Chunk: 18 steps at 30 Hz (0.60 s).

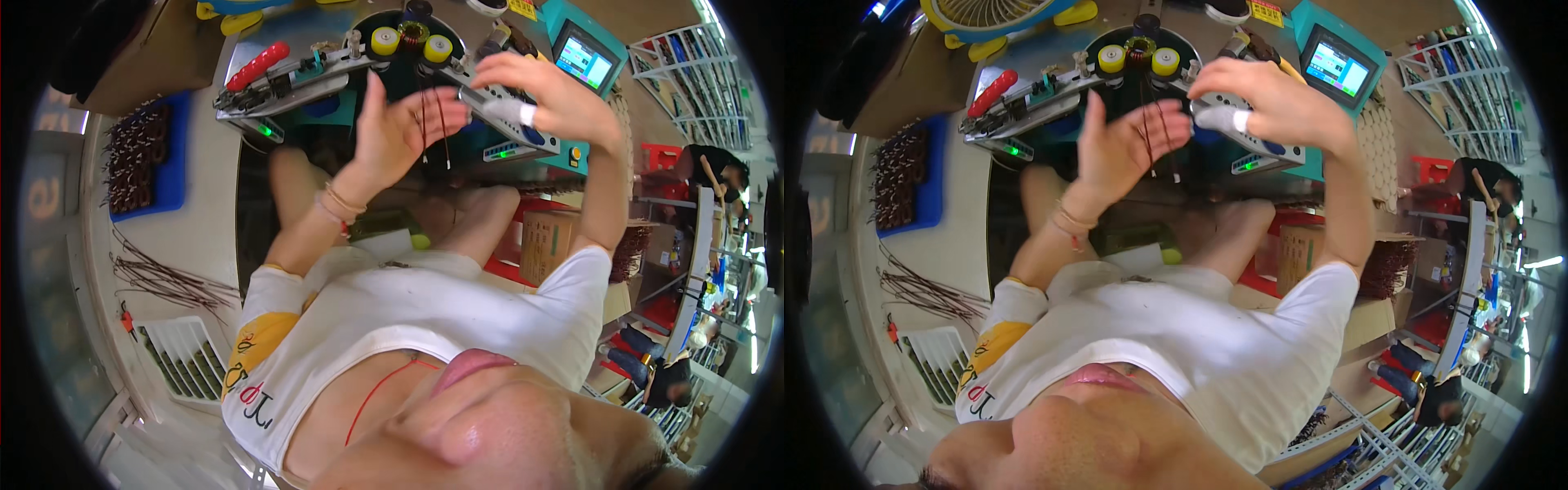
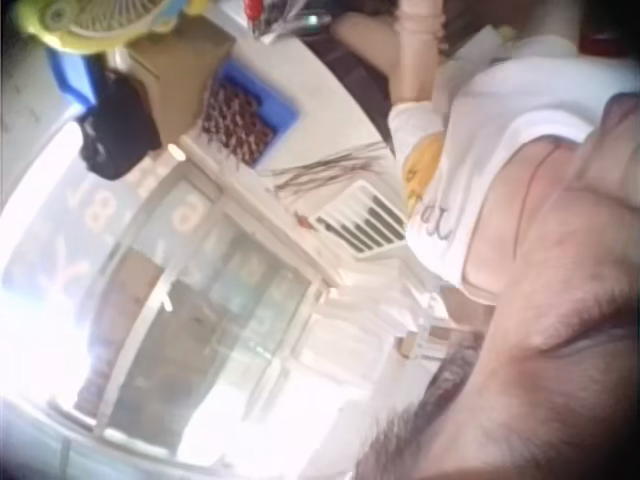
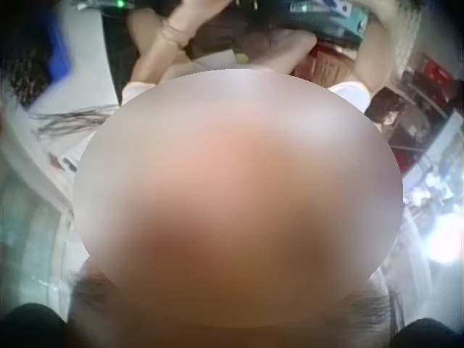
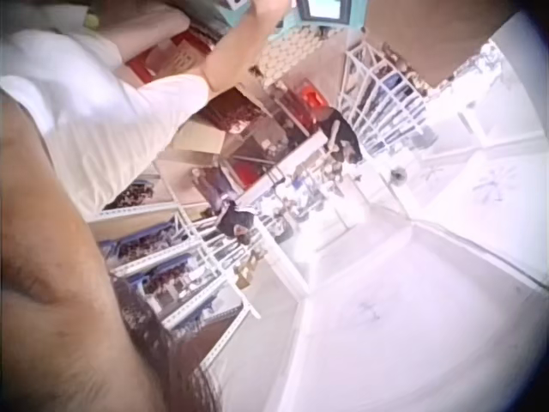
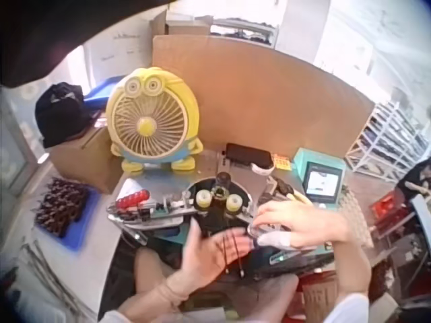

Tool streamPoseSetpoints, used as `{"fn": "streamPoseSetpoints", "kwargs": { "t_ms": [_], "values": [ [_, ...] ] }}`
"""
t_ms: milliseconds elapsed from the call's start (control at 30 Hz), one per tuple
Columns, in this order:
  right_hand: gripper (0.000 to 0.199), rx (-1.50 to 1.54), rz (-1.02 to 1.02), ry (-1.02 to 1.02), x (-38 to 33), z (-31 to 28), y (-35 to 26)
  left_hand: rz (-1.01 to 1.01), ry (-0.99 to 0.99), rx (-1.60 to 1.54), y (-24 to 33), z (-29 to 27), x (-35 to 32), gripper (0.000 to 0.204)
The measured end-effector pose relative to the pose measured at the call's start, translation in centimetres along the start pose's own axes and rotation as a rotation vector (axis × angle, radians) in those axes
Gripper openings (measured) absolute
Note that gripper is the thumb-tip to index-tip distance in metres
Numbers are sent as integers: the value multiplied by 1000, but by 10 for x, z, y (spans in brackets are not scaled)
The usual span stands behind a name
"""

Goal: Operating a winding machine to wrap copper wire around toroidal cores.

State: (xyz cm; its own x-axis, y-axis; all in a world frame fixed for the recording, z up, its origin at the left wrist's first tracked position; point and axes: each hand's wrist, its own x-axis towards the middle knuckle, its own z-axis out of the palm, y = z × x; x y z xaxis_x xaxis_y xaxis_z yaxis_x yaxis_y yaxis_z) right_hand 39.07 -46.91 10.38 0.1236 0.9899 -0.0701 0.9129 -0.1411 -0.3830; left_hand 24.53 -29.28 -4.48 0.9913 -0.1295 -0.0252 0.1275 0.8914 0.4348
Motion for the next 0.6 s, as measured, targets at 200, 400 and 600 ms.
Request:
{"fn": "streamPoseSetpoints", "kwargs": {
  "t_ms": [200,400,600],
  "values": [
    [39,-35,1,429,56,42,30,-37,208,909,26,34,3,67],
    [45,-230,218,307,84,61,30,1415,240,2292,150,21,-13,24],
    [46,-209,267,274,91,69,31,621,401,1861,212,-6,-42,57]
  ]
}}
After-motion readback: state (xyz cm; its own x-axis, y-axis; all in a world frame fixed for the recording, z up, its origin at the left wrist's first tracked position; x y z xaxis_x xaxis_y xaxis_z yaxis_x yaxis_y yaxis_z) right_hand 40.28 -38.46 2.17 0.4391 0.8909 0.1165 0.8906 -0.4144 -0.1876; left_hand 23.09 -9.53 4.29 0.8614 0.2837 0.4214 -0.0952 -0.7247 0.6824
